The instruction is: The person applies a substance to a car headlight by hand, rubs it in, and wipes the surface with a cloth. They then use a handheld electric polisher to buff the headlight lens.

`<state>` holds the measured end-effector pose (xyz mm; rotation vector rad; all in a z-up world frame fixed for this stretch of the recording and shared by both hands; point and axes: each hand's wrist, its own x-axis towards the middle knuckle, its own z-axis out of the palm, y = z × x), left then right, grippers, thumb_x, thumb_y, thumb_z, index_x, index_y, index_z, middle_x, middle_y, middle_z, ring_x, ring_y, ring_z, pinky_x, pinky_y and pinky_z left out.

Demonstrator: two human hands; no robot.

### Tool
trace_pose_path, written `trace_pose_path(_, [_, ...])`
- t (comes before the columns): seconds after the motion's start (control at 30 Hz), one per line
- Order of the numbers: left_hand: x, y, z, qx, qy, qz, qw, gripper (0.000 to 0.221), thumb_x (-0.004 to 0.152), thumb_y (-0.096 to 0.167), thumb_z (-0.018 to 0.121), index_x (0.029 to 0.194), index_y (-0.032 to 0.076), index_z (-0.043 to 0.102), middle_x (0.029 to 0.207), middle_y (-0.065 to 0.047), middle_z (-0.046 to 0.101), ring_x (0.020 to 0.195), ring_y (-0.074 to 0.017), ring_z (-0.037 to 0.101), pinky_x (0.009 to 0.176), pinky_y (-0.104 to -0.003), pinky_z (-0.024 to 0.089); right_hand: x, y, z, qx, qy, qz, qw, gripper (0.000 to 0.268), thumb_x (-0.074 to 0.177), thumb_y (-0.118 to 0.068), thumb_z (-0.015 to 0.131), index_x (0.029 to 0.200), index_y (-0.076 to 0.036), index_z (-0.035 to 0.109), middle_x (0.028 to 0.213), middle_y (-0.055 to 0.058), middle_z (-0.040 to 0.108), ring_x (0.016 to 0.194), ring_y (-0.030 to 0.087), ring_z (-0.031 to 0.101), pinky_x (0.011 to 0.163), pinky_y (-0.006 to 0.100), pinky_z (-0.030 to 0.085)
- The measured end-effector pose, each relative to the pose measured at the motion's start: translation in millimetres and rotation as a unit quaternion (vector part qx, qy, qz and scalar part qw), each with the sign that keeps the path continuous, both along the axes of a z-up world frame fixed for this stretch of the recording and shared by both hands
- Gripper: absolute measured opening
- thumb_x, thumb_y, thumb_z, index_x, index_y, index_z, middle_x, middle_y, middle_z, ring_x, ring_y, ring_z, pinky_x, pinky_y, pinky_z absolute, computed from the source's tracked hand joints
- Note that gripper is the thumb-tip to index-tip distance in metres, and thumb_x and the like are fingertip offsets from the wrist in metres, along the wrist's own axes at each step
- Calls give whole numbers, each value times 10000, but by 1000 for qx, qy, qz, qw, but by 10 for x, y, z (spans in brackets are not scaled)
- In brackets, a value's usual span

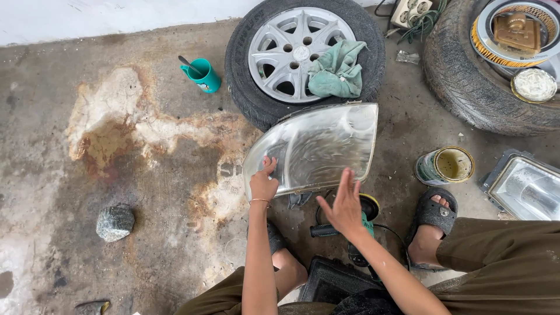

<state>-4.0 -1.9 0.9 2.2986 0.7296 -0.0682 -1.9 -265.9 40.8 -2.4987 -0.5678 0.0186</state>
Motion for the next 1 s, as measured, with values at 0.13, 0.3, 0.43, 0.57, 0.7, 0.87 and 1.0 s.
trace_pose_path(0.13, [15, -9, -3, 3, 6, 8, 1000, 758, 685, 78, 523, 1369, 383, 635, 1394, 181, 629, 1151, -395, 669, 1057, -529, 527, -178, 418, -119, -48, -41, 102, 993, 1070, 956, -673, 467, 1595, 43, -7, 1681, 239, 9, 1542, 342, 2, 1228, 502, 10])
trace_pose_path(0.3, [20, 20, 70, -21, 21, 4, 1000, 764, 683, 83, 513, 1358, 423, 627, 1407, 217, 610, 1186, -376, 655, 1062, -525, 523, 128, 859, 49, 21, -217, 233, 948, 1006, 980, -660, 403, 1561, 122, 154, 1607, 271, 278, 1508, 342, 253, 1241, 456, 173])
trace_pose_path(0.43, [1, 2, 67, -29, 18, 14, 999, 759, 676, 70, 510, 1339, 412, 649, 1378, 193, 639, 1173, -389, 661, 1051, -528, 524, 571, 1038, 332, 3, -229, 108, 967, 985, 1007, -547, 542, 1545, 184, 159, 1557, 382, 302, 1482, 450, 270, 1237, 497, 128])
trace_pose_path(0.57, [80, 53, 186, -45, 11, 19, 999, 730, 686, 67, 510, 1307, 414, 672, 1332, 155, 677, 1167, -398, 658, 1044, -524, 531, 784, 1213, 659, -37, -176, 208, 962, 903, 955, -448, 537, 1522, 174, 209, 1459, 398, 434, 1429, 441, 395, 1251, 507, 118])
trace_pose_path(0.7, [29, 21, 274, -61, 6, 32, 998, 716, 695, 40, 479, 1270, 401, 705, 1292, 110, 710, 1143, -406, 672, 1022, -534, 539, 978, 1288, 541, -72, -193, 211, 956, 896, 934, -402, 578, 1541, 145, 211, 1511, 379, 398, 1457, 432, 369, 1240, 503, 141])
trace_pose_path(0.87, [59, -2, 147, -36, 15, 25, 999, 707, 699, 46, 477, 1252, 417, 716, 1234, 48, 745, 1111, -430, 679, 1011, -551, 534, 1193, 1435, 831, -122, -64, 185, 973, 948, 996, -616, 353, 1585, 84, 103, 1550, 362, 332, 1490, 424, 282, 1248, 528, 67])
trace_pose_path(1.0, [76, -2, 107, -14, 34, 26, 999, 645, 719, 67, 499, 1199, 415, 755, 1085, -42, 791, 1062, -427, 701, 991, -547, 541, 1274, 1594, 729, -121, 63, 238, 962, 1093, 928, -786, 350, 1613, 15, 60, 1576, 326, 309, 1507, 376, 266, 1263, 490, 84])
